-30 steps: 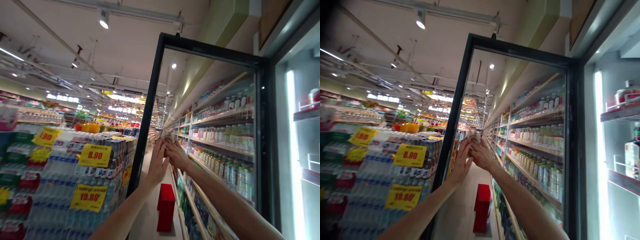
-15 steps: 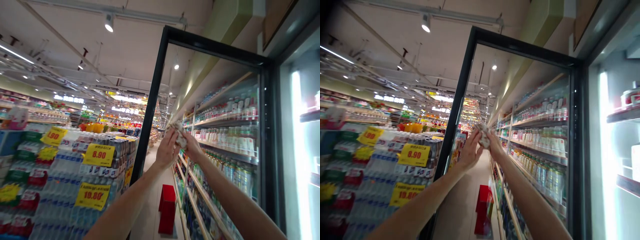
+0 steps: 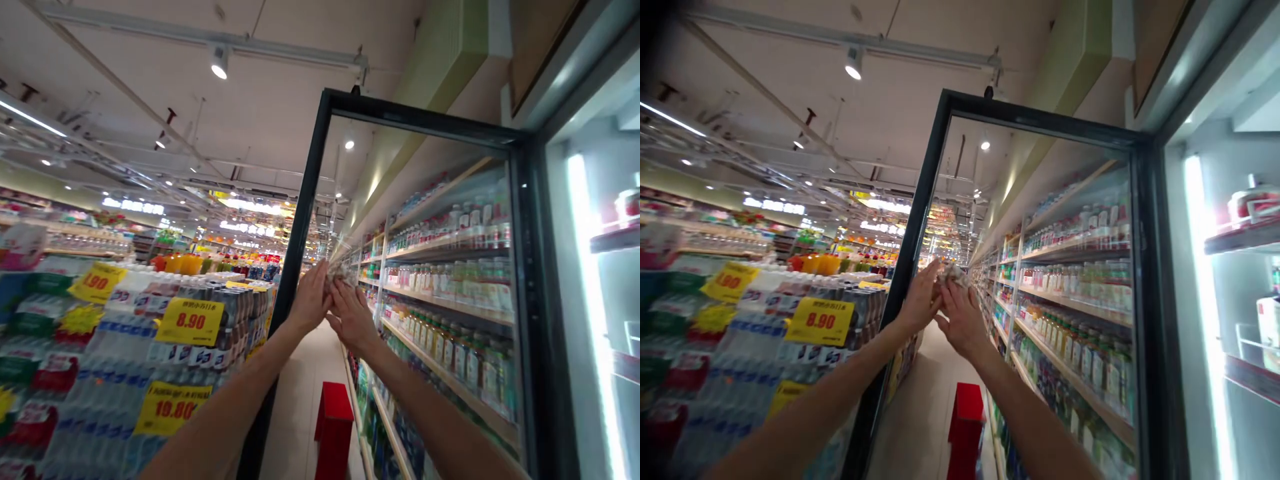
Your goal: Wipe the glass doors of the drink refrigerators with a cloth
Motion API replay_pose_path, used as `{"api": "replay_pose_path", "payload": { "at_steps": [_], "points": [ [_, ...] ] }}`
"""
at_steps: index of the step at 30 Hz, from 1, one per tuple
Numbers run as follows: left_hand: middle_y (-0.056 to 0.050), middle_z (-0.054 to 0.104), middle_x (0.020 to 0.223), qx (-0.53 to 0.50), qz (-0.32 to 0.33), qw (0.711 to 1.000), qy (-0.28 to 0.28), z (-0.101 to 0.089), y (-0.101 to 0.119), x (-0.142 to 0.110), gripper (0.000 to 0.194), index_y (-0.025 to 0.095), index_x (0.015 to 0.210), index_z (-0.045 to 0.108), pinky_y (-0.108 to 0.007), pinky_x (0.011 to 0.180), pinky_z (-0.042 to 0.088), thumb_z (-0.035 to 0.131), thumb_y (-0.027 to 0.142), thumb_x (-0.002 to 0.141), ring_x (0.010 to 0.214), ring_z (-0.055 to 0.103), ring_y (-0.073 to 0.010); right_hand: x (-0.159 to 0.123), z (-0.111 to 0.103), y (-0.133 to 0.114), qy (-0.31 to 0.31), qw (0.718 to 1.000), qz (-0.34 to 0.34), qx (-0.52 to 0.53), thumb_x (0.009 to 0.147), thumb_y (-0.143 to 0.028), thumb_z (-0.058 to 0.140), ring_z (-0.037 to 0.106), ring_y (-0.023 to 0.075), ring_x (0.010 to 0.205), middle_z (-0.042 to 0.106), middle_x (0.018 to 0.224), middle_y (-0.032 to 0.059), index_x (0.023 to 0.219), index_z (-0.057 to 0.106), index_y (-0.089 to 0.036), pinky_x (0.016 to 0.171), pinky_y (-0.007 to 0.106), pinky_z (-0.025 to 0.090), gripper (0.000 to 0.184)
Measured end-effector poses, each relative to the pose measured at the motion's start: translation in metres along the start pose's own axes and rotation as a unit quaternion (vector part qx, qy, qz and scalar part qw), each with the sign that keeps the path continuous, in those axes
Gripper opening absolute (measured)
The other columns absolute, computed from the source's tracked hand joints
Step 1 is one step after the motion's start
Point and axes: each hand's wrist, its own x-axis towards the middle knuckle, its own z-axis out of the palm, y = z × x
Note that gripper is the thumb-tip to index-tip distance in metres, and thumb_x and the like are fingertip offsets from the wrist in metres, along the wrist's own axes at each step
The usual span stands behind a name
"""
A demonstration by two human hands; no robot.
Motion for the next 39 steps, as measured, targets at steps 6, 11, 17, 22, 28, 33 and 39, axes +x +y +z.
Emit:
{"api": "replay_pose_path", "payload": {
  "at_steps": [6,11,17,22,28,33,39],
  "points": [
    [-0.014,0.025,0.146,0.036,-0.007,0.999,0.009,-0.005,-0.01,-0.036,0.054,0.017,0.142,0.012,-0.044,0.11,0.028,0.03,0.024,0.091,0.136,0.021,-0.0208,0.014,-0.001,0.048,-0.017,0.99,0.108,-0.089,0.09,-0.034,0.037,0.022,0.0221,0.136,0.028,0.147,-0.0009,0.137,0.028,-0.039,0.109,0.052,0.017,0.048],
    [-0.015,0.024,0.147,0.122,-0.034,0.992,-0.014,0.012,0.007,-0.038,0.056,0.015,0.14,0.021,-0.049,0.109,0.024,0.037,0.033,0.09,0.138,0.014,-0.0263,0.005,-0.062,0.143,0.1,0.911,0.379,-0.127,0.091,-0.028,0.024,0.016,0.0328,0.136,0.023,0.147,0.014,0.141,0.025,-0.023,0.099,0.066,0.022,0.05],
    [-0.015,0.02,0.148,0.161,-0.052,0.985,0.008,0.021,0.018,-0.037,0.061,0.017,0.141,0.02,-0.052,0.109,0.02,0.042,0.037,0.088,0.138,0.011,-0.0282,0.015,-0.025,0.082,-0.023,0.99,0.099,-0.099,0.089,-0.032,0.035,0.019,0.0222,0.137,0.028,0.148,-0.0001,0.137,0.029,-0.036,0.109,0.05,0.021,0.049],
    [-0.015,0.02,0.148,0.16,-0.027,0.987,0.017,0.023,0.009,-0.041,0.062,0.018,0.142,0.016,-0.052,0.108,0.022,0.041,0.036,0.088,0.138,0.013,-0.0277,-0.014,-0.05,0.131,0.011,0.965,0.237,-0.113,0.091,-0.03,0.028,0.017,0.0237,0.138,0.027,0.148,0.0022,0.138,0.03,-0.032,0.108,0.054,0.018,0.047],
    [-0.016,0.019,0.148,0.185,-0.04,0.982,0.004,0.028,0.011,-0.041,0.06,0.015,0.142,0.017,-0.052,0.109,0.019,0.038,0.033,0.089,0.138,0.011,-0.028,-0.049,-0.068,0.165,0.117,0.875,0.454,-0.117,0.089,-0.026,0.023,0.02,0.0317,0.136,0.026,0.147,0.0139,0.141,0.027,-0.021,0.1,0.062,0.026,0.052],
    [-0.011,0.022,0.147,0.2,-0.016,0.98,-0.003,0.029,0.005,-0.045,0.062,0.018,0.143,0.009,-0.048,0.111,0.018,0.037,0.031,0.09,0.138,0.014,-0.0243,-0.051,-0.014,0.089,-0.066,0.991,0.045,-0.104,0.088,-0.029,0.037,0.017,0.021,0.138,0.029,0.147,-0.0034,0.137,0.03,-0.037,0.11,0.048,0.02,0.05],
    [-0.011,0.023,0.147,0.222,0.02,0.974,-0.034,0.031,0.007,-0.072,0.066,0.018,0.143,0.002,-0.047,0.11,0.02,0.038,0.03,0.09,0.137,0.017,-0.0244,-0.085,-0.055,0.174,0.175,0.887,0.402,-0.147,0.089,-0.029,0.028,0.023,0.0336,0.134,0.032,0.144,0.0131,0.138,0.033,-0.024,0.099,0.063,0.025,0.05]
  ]
}}
